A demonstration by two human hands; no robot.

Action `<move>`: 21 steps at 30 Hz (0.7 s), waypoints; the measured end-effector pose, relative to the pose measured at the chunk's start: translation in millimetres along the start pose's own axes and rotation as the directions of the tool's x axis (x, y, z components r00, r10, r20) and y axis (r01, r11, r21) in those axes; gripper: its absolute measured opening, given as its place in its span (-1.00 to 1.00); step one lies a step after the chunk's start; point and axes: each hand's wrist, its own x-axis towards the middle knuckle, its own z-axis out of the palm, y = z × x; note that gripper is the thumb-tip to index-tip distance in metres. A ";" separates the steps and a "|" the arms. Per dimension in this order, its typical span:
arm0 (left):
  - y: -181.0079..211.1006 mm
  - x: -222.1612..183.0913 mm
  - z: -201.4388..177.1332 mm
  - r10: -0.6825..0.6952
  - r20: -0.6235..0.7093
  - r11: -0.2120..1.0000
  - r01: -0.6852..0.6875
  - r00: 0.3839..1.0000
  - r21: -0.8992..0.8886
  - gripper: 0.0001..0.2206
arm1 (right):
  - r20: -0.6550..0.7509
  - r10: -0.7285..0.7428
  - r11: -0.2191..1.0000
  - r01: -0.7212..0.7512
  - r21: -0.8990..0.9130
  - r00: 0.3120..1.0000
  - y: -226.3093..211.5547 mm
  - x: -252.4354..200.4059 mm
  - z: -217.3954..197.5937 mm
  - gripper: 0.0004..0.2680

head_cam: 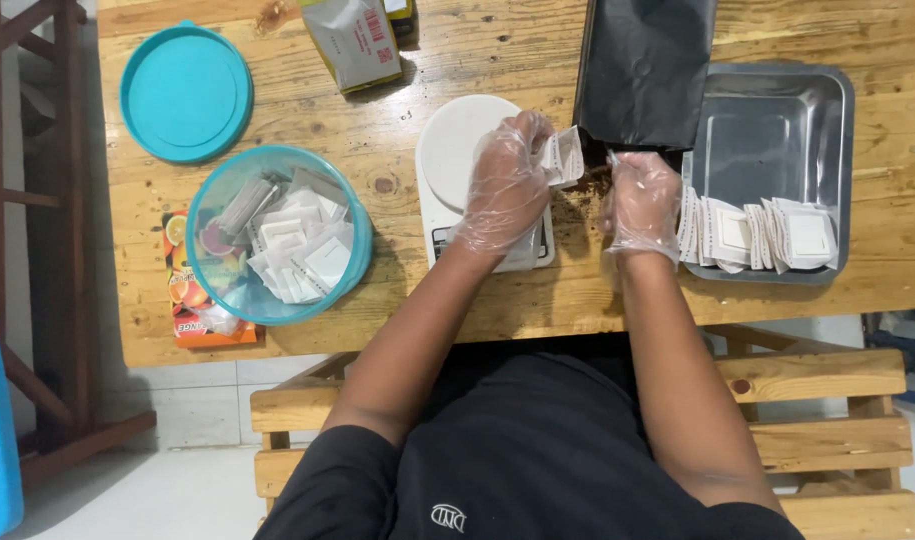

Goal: The person, wearing gloves, fills several small white coffee filters with ground coffee from a larger black bag using a spoon, and then weighs each filter on a digital scale.

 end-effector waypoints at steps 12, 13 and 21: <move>11.4 -9.9 -0.6 0.061 0.026 0.992 -0.063 0.998 0.108 -0.83 | -0.038 0.114 0.985 -0.108 0.132 0.993 1.4 -30.9 -34.2 -0.86; 4.8 -11.1 4.2 0.063 0.027 0.992 -0.066 0.998 0.107 -0.83 | -0.040 0.112 0.985 -0.106 0.133 0.993 -17.9 -40.8 -38.4 -0.86; -18.2 -3.0 9.7 0.472 -0.189 0.879 -0.444 0.861 0.173 -0.77 | 0.052 0.315 0.942 -0.319 0.101 0.948 -55.3 -71.6 -62.6 -0.89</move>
